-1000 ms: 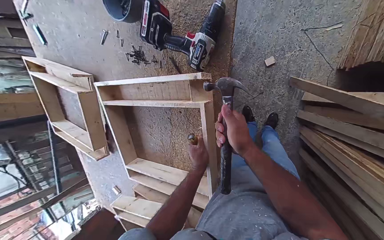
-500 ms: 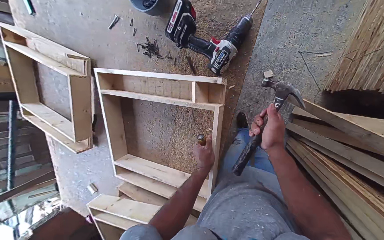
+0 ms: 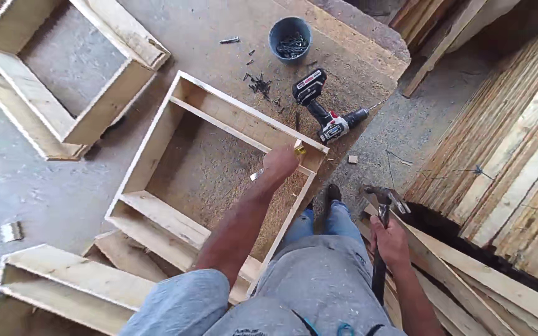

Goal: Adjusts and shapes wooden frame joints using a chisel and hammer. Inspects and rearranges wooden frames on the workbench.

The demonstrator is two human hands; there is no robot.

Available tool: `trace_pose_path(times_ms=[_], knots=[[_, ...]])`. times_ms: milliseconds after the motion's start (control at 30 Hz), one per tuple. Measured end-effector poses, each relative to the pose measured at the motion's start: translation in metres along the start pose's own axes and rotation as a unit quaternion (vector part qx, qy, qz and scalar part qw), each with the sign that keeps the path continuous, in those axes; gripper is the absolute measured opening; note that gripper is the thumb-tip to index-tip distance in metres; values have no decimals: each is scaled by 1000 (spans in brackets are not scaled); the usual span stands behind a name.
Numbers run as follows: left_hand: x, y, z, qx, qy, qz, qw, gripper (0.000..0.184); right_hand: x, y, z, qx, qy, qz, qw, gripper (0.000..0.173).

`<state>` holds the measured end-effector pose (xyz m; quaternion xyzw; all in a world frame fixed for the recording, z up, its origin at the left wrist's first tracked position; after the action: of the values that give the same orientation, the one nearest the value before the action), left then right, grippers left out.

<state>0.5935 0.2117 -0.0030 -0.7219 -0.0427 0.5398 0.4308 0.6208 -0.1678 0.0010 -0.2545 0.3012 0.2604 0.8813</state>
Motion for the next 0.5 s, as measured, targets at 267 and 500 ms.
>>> trace_pose_path(times_ms=[267, 500], knots=[[-33, 10, 13, -200, 61, -150, 966, 37, 61, -43, 35, -167, -76, 110, 977, 46], [-174, -51, 37, -392, 181, -245, 868, 32, 109, -78, 64, -341, -104, 207, 911, 48]])
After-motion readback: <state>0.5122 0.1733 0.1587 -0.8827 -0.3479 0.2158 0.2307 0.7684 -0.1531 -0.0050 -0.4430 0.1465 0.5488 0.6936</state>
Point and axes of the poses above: each hand's wrist, its own x-axis towards the middle knuckle, its own y-axis out of the palm, z = x × y, the point moved 4 cm from there along x, towards the middle knuckle, and after that the axes turned 2 degrees about z, right-handed, at the moved point
